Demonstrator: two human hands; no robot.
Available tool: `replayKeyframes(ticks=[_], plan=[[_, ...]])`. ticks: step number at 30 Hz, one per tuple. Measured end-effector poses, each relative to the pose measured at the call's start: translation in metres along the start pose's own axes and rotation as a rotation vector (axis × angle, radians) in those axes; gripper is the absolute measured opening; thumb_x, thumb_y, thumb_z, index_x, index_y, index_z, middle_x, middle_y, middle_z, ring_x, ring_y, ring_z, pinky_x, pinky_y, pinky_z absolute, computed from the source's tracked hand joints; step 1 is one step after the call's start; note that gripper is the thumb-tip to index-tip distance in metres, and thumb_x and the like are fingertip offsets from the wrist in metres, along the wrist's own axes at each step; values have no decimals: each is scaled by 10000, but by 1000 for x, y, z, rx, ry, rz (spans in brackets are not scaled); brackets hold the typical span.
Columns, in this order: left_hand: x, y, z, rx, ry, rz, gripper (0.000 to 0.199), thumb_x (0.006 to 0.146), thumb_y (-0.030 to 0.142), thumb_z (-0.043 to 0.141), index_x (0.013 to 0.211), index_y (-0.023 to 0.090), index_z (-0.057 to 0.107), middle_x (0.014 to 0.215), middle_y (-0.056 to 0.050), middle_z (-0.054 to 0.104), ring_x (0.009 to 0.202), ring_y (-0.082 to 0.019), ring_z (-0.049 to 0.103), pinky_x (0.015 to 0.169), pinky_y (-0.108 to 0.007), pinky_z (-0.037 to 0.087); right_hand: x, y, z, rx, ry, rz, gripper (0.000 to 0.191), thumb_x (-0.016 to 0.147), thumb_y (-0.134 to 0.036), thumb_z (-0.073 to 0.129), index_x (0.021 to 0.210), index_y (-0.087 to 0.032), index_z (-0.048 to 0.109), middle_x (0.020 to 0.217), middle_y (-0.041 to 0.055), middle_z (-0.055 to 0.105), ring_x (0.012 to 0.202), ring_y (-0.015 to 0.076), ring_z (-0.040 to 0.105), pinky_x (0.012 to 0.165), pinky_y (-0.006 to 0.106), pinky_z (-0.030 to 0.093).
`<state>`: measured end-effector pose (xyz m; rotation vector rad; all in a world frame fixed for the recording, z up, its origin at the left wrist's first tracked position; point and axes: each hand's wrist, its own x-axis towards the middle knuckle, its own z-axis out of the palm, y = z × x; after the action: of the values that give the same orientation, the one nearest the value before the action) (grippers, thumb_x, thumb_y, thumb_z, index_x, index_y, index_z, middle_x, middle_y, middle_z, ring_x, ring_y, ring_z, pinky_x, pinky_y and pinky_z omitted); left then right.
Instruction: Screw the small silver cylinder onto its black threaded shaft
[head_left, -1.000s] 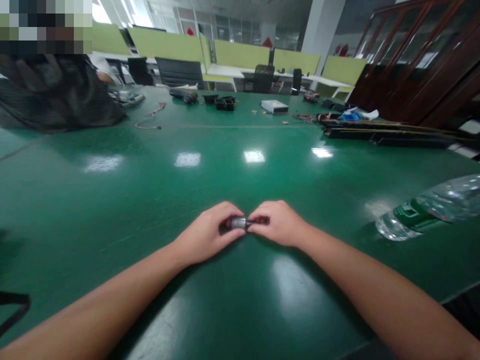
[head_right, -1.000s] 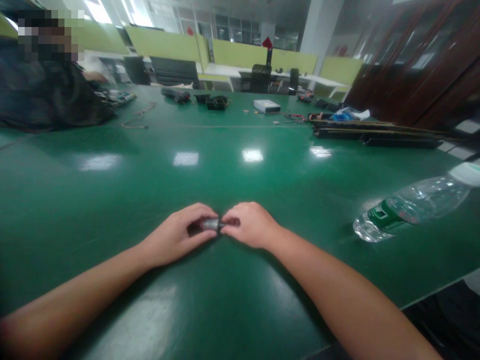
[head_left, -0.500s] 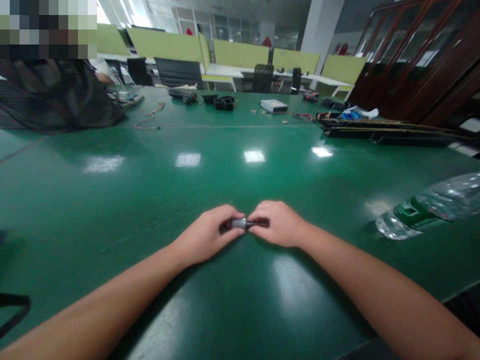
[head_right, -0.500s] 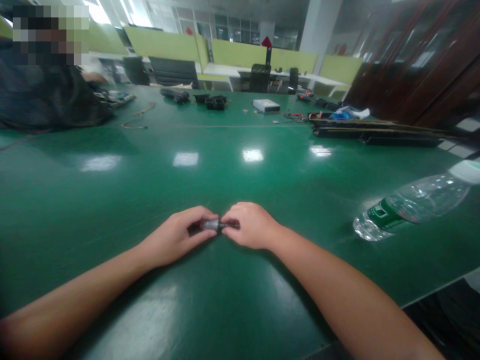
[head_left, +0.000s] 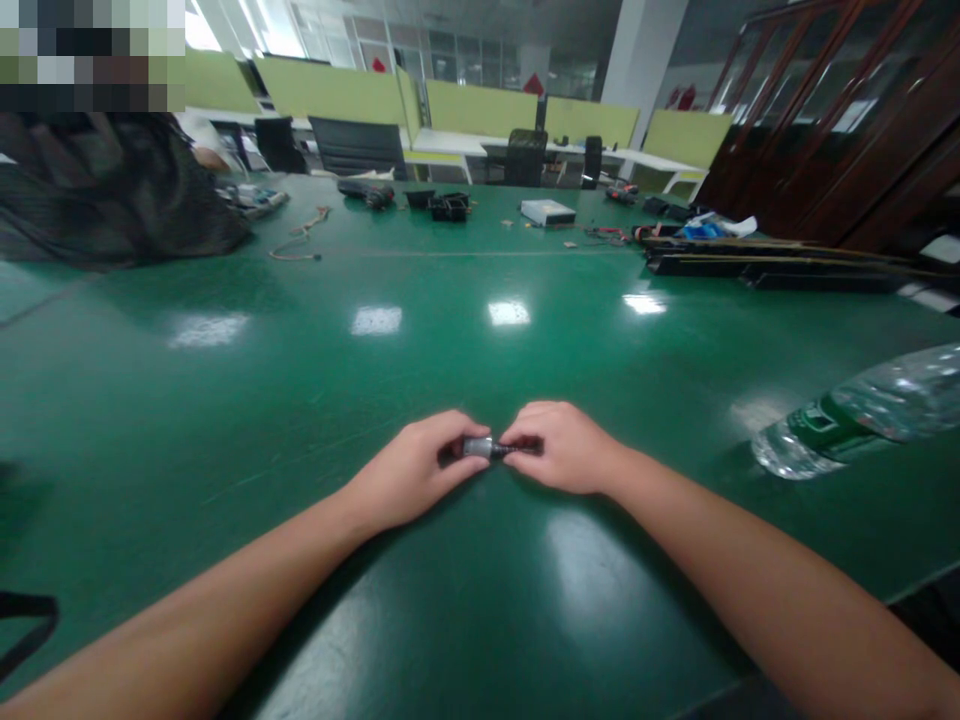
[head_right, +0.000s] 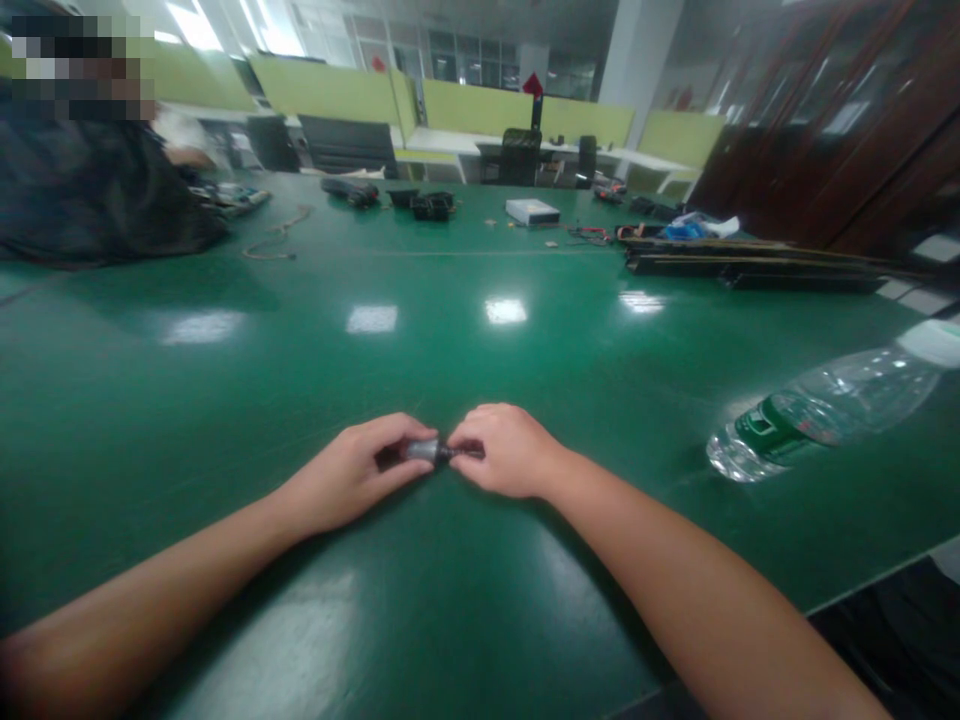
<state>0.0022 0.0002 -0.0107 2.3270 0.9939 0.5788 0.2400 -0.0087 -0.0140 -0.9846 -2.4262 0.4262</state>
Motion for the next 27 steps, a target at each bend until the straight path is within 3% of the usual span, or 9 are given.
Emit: replayKeyframes(ticks=[12, 27], plan=[[0, 1, 0, 2, 8, 10, 202, 916, 319, 667, 1084, 207, 683, 964, -13, 685, 827, -166, 625, 752, -273, 487, -3, 2, -6, 7, -24, 5, 117, 825, -166, 690, 913, -160, 767, 833, 49, 743, 785, 169, 640, 750, 277, 469], [0, 0, -1, 6, 12, 29, 206, 915, 320, 664, 1085, 208, 692, 978, -20, 698, 833, -167, 633, 760, -273, 496, -8, 4, -19, 11, -102, 118, 95, 794, -181, 711, 877, -165, 756, 799, 24, 696, 724, 133, 594, 688, 247, 435]])
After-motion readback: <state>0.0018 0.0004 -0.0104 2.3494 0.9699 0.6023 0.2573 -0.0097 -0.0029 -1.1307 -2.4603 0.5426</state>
